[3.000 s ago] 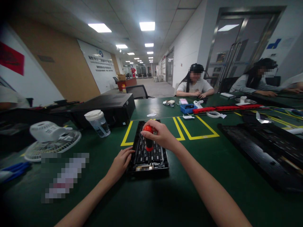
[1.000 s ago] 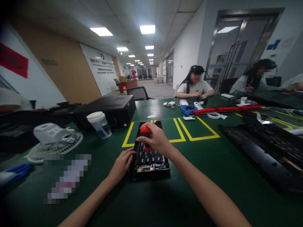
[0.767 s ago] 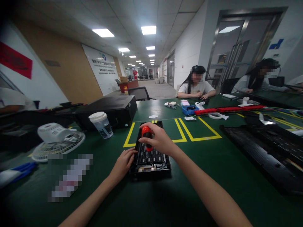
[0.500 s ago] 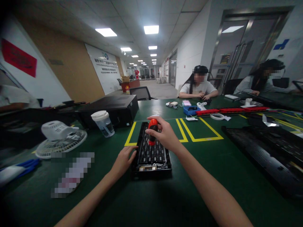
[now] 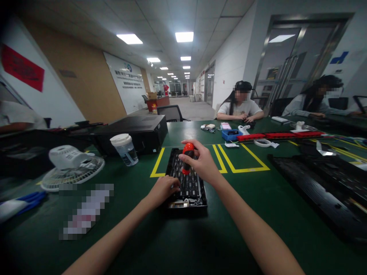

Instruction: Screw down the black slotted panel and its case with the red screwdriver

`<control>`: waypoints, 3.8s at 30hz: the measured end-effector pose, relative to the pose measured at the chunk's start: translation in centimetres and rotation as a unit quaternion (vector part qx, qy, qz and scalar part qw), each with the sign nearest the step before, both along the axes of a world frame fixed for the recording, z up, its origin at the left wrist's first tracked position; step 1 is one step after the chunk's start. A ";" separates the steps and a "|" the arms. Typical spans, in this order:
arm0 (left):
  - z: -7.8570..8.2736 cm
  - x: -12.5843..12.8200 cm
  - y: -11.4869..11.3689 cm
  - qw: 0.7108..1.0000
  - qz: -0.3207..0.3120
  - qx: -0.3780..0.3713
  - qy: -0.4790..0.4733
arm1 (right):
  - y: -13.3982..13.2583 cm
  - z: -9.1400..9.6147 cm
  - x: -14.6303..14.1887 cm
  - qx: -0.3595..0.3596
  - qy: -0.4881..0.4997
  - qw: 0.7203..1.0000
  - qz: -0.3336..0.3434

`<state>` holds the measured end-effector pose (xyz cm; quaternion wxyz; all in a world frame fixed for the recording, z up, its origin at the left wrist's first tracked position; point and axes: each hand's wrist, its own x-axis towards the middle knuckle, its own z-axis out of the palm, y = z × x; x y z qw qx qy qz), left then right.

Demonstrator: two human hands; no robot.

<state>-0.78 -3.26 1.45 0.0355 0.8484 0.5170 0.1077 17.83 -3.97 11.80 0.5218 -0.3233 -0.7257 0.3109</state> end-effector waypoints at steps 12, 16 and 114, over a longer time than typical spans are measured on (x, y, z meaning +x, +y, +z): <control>-0.7 0.6 0.8 0.999 0.016 -0.014 0.024 | 0.0 -0.2 0.1 0.008 -0.002 1.000 0.008; -0.8 0.7 0.6 1.000 0.014 -0.008 0.024 | -0.1 -0.1 0.1 0.003 0.004 1.000 0.008; 0.4 0.8 -7.9 0.491 0.161 -0.385 -0.765 | -3.1 2.2 1.8 0.026 0.169 0.946 0.275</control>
